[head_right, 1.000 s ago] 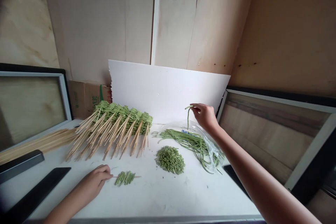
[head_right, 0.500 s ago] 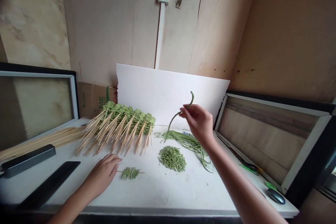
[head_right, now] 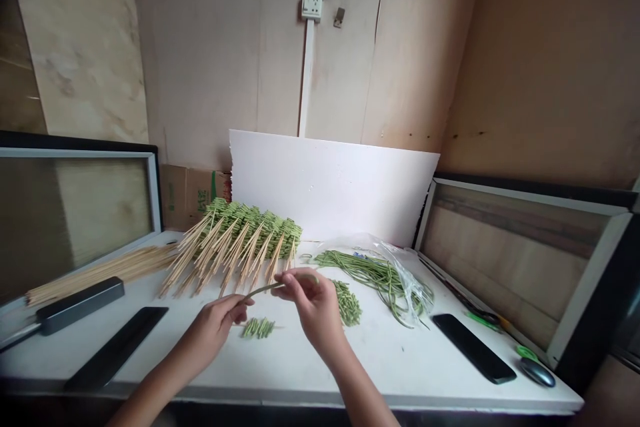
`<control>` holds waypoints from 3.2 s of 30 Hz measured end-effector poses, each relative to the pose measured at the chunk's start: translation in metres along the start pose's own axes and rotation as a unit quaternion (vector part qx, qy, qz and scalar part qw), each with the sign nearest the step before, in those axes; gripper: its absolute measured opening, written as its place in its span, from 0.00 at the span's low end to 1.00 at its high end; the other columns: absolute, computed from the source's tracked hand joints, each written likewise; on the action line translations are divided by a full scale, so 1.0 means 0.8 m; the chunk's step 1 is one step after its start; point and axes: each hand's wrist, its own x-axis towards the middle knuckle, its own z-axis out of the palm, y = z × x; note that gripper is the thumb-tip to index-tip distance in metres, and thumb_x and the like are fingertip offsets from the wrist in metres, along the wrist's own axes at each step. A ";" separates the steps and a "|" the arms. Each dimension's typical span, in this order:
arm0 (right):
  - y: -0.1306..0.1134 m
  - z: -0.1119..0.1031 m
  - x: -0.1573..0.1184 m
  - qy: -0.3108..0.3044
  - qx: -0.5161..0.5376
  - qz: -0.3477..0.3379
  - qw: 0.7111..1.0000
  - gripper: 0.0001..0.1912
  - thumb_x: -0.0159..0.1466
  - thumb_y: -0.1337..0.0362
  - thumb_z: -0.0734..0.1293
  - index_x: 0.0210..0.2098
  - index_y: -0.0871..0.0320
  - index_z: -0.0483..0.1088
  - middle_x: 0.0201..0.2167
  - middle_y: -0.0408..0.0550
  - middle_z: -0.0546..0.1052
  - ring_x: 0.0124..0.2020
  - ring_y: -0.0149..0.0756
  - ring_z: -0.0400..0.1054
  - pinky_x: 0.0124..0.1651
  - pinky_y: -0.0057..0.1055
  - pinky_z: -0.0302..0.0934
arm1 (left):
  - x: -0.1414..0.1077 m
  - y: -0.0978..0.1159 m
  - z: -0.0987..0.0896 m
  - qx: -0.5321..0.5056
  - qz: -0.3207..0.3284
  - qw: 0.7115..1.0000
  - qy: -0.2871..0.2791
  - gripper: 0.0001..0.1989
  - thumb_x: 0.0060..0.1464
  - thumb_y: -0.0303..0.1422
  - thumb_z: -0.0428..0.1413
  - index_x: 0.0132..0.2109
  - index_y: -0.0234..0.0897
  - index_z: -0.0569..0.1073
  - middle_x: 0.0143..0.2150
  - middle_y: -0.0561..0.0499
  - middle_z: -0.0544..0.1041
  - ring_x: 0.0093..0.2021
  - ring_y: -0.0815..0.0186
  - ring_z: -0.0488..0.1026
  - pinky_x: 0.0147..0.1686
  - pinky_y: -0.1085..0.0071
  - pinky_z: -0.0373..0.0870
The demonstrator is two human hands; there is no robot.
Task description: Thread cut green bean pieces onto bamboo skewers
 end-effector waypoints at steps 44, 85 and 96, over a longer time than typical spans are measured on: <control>0.067 -0.010 -0.087 -0.031 -0.308 -0.157 0.938 0.09 0.71 0.65 0.64 0.34 0.53 0.72 0.31 0.47 0.74 0.37 0.43 0.65 0.41 0.39 0.61 | -0.027 0.054 0.047 -0.119 0.049 0.991 -0.031 0.07 0.62 0.31 0.60 0.36 0.39 0.82 0.35 0.48 0.82 0.38 0.60 0.76 0.43 0.67 0.69; 0.066 -0.039 -0.072 -0.087 -0.316 -0.074 0.942 0.12 0.71 0.53 0.67 0.41 0.51 0.80 0.36 0.51 0.81 0.40 0.46 0.72 0.42 0.40 0.68 | -0.020 0.009 0.065 -0.228 -0.040 0.970 -0.073 0.12 0.64 0.38 0.59 0.47 0.34 0.81 0.36 0.46 0.82 0.33 0.63 0.77 0.41 0.65 0.74; 0.063 -0.031 -0.077 -0.096 -0.331 -0.106 0.933 0.09 0.68 0.54 0.70 0.41 0.51 0.78 0.35 0.50 0.80 0.40 0.46 0.71 0.46 0.43 0.66 | -0.023 0.025 0.056 -0.100 0.055 0.994 0.000 0.05 0.59 0.26 0.62 0.39 0.39 0.82 0.37 0.48 0.82 0.39 0.61 0.79 0.43 0.68 0.72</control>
